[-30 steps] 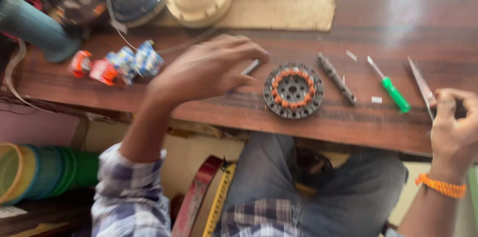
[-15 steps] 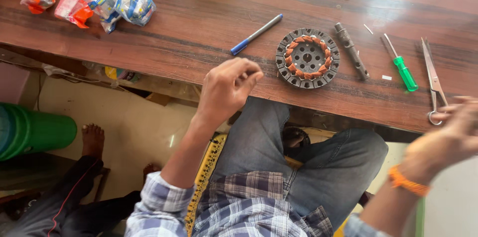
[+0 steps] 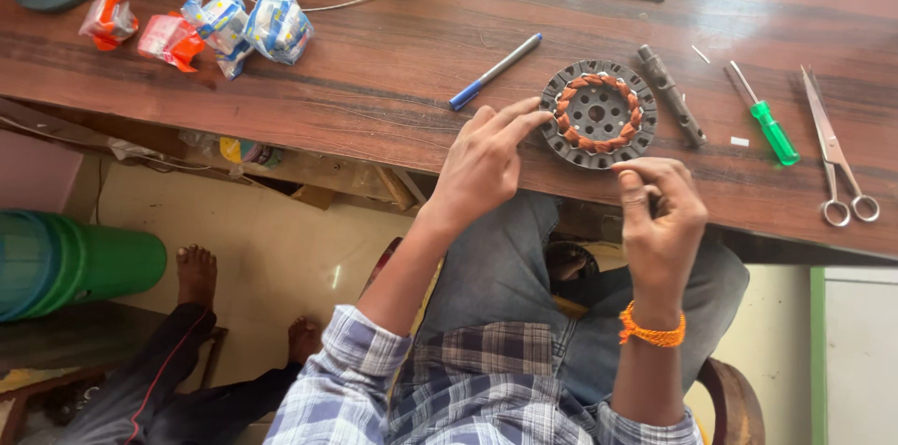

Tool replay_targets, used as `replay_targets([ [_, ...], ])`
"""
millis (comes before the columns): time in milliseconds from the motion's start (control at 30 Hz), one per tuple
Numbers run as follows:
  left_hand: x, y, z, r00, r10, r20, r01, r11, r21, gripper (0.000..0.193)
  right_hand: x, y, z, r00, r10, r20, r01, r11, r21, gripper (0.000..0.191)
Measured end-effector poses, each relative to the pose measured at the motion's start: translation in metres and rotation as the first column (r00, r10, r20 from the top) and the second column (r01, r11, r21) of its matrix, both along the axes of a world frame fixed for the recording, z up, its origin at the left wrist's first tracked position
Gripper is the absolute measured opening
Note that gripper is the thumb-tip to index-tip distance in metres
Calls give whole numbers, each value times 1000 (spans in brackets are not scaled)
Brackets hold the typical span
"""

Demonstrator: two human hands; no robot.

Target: The person works on a circular stator with copper windings, using scissors to trim a wire and then inserting and adjusting the wire into the stator slots. The person repeatedly handles the stator and wire, making small adjustments.

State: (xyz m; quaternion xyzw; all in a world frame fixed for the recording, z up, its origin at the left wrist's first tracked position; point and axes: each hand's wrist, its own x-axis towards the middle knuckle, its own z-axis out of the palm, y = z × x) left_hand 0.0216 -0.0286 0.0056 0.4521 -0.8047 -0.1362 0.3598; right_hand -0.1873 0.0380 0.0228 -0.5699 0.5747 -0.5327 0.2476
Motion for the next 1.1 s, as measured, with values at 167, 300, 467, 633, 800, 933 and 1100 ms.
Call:
replay_targets([
  [167, 1, 27, 3, 999, -9, -48, 14, 996, 92, 55, -15, 5, -7, 996, -15, -86, 14, 1000, -13, 7],
  [300, -14, 25, 7, 996, -35, -79, 32, 998, -45, 48, -19, 7, -8, 992, -36, -123, 35, 999, -9, 7],
  [467, -27, 5, 3, 998, -44, -52, 32, 977, -209, 18, -21, 8, -8, 997, -18, -81, 17, 1000, -7, 7],
  [633, -13, 10, -5, 992, 26, -122, -44, 988, -147, 15, -19, 11, -12, 999, -22, -49, 22, 1000, -5, 7],
  [800, 6, 24, -7, 982, 165, -94, -171, 984, -58, 12, -16, 10, -11, 992, 0, -130, -14, 995, -100, 6],
  [933, 6, 30, -14, 923, 343, -176, -354, 935, -34, 11, -19, 8, -9, 992, 22, -126, -34, 995, -93, 7],
  [1100, -4, 6, -13, 782, 614, -110, -622, 781, -65, 7, -26, 5, -9, 992, 81, -102, -89, 992, -84, 8],
])
